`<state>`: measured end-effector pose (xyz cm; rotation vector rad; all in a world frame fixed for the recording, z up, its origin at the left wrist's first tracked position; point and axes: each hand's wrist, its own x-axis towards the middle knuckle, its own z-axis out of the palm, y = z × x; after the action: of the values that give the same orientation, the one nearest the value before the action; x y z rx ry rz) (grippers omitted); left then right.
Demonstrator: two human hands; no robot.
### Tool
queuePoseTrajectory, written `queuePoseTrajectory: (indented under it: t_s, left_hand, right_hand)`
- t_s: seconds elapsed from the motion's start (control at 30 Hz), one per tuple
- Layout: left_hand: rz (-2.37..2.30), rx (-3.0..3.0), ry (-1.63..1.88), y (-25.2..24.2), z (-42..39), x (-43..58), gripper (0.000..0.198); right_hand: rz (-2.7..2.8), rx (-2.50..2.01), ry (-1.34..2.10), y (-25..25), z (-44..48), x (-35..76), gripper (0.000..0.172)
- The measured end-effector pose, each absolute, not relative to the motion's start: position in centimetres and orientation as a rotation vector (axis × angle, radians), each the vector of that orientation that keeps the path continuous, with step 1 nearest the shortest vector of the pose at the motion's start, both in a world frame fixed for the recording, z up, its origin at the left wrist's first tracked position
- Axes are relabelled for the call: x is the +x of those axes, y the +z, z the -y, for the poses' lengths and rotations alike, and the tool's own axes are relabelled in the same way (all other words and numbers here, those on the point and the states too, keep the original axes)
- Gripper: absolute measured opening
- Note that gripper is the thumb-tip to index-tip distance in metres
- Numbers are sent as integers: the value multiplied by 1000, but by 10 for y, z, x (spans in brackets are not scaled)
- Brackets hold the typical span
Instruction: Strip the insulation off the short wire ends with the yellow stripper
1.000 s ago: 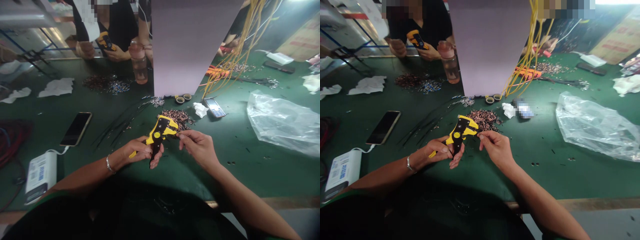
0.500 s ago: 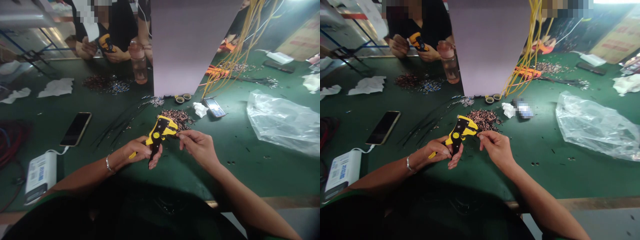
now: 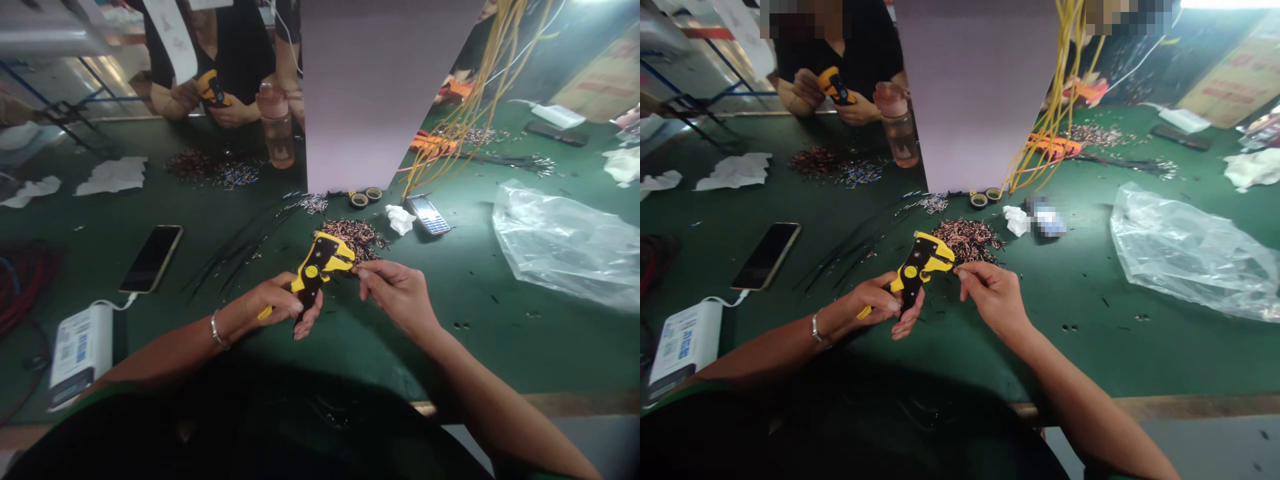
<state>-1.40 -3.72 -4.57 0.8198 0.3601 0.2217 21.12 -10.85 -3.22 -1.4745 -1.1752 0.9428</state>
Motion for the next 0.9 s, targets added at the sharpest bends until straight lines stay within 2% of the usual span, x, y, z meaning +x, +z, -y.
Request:
queuePoseTrajectory:
  t_s: [0.9]
  left_hand:
    - [-413,844,280,-44,46,-14,16]
  right_hand:
    - [1131,-1460,1031,-37,107,214,18]
